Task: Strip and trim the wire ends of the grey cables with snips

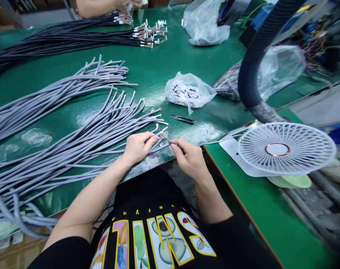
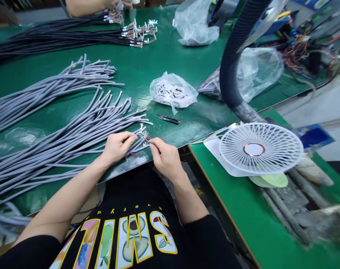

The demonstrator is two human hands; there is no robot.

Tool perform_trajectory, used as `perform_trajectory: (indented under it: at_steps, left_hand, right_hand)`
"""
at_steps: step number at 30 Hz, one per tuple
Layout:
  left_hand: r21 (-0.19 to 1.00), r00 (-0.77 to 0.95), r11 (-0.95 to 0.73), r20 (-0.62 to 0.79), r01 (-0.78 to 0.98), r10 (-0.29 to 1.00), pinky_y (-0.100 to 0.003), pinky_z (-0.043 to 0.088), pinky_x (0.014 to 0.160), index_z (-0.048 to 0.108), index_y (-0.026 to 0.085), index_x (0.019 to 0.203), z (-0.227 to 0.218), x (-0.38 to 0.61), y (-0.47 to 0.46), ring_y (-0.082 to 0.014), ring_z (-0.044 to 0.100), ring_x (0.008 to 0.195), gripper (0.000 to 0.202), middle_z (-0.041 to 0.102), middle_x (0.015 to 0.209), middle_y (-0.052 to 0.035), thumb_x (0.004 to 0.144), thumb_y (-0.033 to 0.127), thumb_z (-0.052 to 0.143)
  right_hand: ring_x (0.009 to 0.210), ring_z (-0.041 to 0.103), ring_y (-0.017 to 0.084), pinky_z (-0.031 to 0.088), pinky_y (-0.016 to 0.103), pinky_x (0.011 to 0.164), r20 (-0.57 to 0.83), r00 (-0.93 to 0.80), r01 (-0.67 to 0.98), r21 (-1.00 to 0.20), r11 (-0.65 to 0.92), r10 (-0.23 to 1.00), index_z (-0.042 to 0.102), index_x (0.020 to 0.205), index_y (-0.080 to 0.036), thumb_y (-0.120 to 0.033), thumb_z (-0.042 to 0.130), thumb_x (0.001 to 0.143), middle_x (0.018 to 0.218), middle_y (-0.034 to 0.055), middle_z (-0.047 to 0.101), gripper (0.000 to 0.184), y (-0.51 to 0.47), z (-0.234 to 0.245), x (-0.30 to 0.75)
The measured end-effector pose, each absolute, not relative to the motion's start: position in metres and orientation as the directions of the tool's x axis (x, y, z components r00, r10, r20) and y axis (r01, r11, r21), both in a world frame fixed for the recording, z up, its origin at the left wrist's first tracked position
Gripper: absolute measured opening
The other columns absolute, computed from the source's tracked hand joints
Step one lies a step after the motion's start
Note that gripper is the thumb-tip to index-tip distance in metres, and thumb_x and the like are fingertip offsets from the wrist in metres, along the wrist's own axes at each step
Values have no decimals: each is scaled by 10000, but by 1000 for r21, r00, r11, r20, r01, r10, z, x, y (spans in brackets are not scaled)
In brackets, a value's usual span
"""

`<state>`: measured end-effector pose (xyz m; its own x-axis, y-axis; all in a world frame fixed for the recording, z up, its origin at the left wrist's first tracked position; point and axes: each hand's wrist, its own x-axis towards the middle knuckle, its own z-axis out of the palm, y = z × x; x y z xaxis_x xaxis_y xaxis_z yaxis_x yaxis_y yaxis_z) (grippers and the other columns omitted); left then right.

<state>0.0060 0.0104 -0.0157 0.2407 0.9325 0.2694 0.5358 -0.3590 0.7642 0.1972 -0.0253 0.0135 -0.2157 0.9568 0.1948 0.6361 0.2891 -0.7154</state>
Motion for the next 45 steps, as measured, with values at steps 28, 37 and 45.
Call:
perform_trajectory:
  at_steps: [28,37,45]
  left_hand:
    - [407,374,-529,402,745,836,-283,353,631,684,168,750,-22,5,7,-157,594,627,401,678,664,-67,945,431,451]
    - [593,218,-399,355,699,909,-250,418,719,703,178,965,-25,6,13,-156,630,790,276,712,854,-58,932,362,502]
    - [778,66,-324,345,538,936,-231,422,675,675,171,830,-11,-1,14,-124,574,677,208,680,777,-19,868,357,590]
  right_hand:
    - [632,587,127,429,232,607,204,-233,578,-757,305,951,654,835,-180,-252,489,917,731,19,666,197,-9,6,186]
    - [650,619,119,485,232,637,352,-413,400,-758,515,840,660,900,-208,-225,484,926,754,14,683,179,-40,37,180]
    - [654,609,136,514,278,660,293,-151,434,-838,330,944,674,962,-195,-250,487,920,802,37,676,199,-16,-6,186]
